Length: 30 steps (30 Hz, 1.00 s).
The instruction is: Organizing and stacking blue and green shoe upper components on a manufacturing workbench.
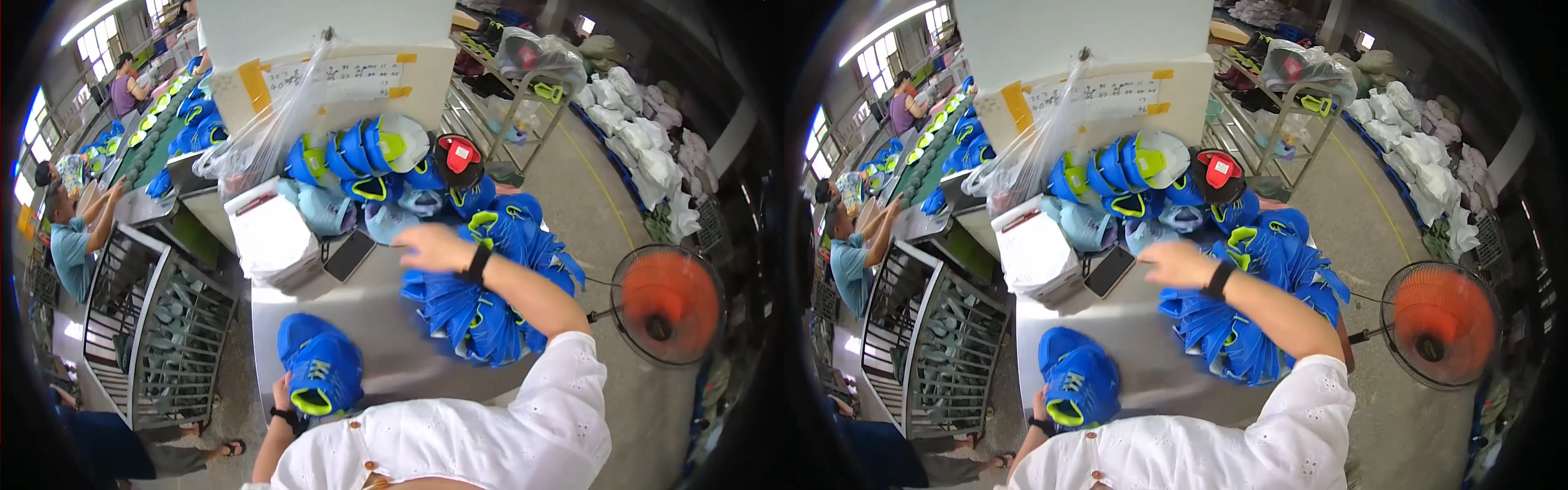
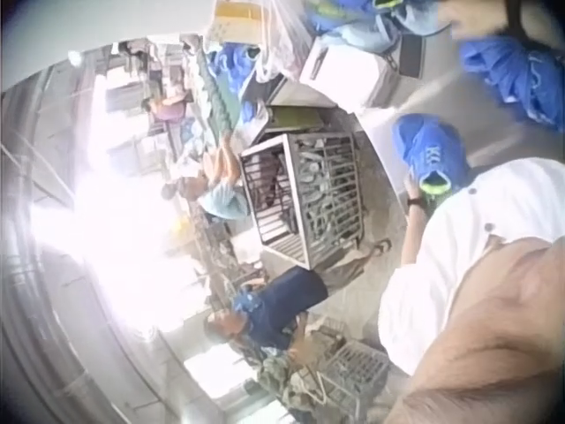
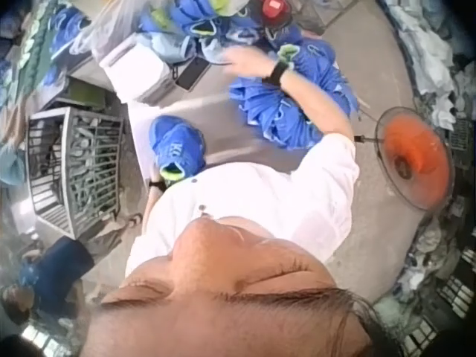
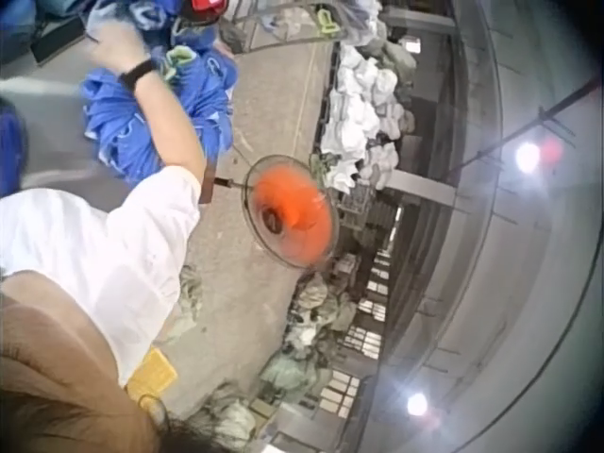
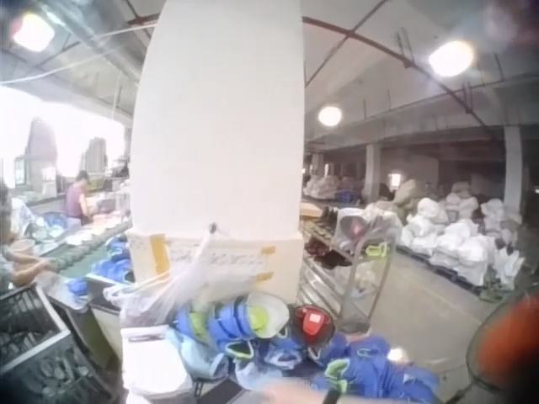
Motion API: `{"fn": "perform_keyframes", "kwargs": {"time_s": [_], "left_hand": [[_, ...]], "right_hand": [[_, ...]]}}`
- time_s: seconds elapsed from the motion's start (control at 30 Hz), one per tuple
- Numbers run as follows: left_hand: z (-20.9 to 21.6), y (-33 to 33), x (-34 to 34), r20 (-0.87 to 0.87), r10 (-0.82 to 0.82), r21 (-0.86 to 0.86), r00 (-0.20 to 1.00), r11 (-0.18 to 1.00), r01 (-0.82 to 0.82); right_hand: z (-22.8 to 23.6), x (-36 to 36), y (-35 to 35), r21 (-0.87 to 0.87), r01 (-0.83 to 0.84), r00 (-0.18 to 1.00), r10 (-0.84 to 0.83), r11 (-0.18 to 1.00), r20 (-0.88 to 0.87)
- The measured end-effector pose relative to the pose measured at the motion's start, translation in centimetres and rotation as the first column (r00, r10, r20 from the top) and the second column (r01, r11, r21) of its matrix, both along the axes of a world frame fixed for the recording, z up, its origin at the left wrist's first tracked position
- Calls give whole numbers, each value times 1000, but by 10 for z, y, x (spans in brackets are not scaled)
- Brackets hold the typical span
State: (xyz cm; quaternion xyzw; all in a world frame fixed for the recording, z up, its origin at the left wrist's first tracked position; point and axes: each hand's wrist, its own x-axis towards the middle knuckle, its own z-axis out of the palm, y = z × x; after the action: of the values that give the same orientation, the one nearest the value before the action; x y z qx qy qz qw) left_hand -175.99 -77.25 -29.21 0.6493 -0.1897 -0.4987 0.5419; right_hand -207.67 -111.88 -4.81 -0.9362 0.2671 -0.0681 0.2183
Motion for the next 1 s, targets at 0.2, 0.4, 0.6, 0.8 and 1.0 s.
{"fn": "perform_keyframes", "kwargs": {"time_s": [0.2,0.4,0.6,0.8,1.0], "left_hand": [[-34,-39,6,118,-143,-37,983,988,149],[12,-20,-15,-286,-122,-61,950,992,109],[52,17,-41,-274,-101,-34,957,995,95],[63,25,-40,495,-312,-273,811,830,486],[74,27,-31,628,-402,-150,667,778,610]], "right_hand": [[-91,37,185,351,-308,942,334,884,-14],[-159,65,246,343,252,905,-346,905,248],[-172,65,257,976,209,507,-860,54,-60],[-185,66,240,984,14,547,-823,-177,-156],[-230,25,251,988,-85,341,-935,-131,-94]]}}
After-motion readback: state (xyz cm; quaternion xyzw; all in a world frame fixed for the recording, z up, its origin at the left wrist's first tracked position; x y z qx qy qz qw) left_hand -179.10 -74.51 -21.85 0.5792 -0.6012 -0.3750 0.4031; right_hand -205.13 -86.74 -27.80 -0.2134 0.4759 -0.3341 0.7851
